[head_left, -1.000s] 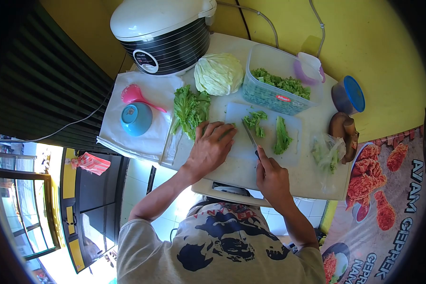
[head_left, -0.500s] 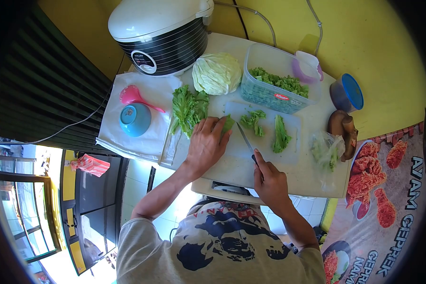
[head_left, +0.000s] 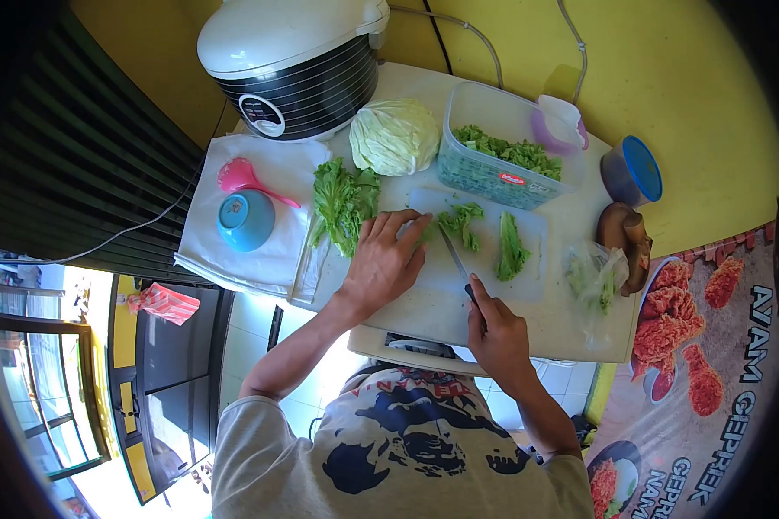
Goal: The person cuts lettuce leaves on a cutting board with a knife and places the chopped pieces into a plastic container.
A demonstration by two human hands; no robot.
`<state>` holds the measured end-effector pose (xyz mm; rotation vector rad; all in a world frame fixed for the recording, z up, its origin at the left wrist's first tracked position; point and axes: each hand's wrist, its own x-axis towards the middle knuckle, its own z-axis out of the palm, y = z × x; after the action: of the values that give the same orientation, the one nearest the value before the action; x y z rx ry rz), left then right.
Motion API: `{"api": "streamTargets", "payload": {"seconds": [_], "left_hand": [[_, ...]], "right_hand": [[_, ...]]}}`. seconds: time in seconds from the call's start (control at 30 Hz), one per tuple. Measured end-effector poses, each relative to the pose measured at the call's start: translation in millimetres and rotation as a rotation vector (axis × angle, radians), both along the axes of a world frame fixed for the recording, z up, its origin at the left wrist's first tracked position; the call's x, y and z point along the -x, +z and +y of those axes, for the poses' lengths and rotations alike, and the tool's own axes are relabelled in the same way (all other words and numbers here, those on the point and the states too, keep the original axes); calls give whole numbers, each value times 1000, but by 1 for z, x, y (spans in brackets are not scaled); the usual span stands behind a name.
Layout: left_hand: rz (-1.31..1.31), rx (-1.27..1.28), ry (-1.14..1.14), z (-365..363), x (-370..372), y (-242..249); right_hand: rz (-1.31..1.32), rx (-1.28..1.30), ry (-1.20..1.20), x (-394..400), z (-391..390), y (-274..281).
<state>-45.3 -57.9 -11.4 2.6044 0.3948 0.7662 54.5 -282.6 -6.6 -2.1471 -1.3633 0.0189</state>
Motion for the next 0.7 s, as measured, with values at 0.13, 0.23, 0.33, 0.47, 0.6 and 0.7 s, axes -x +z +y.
{"api": "streamTargets", "payload": {"seconds": [0.13, 0.23, 0.33, 0.47, 0.6, 0.7], "left_hand": [[14, -46, -48, -1, 9, -4], [55, -77, -43, -4, 15, -11], [51, -80, -31, -6, 16, -10], [41, -81, -19, -7, 16, -10], [54, -76, -11, -8, 16, -9], [59, -74, -12, -8, 16, -9]], "right_hand": [[21, -3, 10, 3, 3, 1], [14, 16, 29, 5, 7, 1], [-1, 27, 21, 5, 9, -4], [9, 23, 28, 5, 9, -3], [13, 25, 44, 7, 9, -2], [14, 57, 43, 7, 8, -2]]}}
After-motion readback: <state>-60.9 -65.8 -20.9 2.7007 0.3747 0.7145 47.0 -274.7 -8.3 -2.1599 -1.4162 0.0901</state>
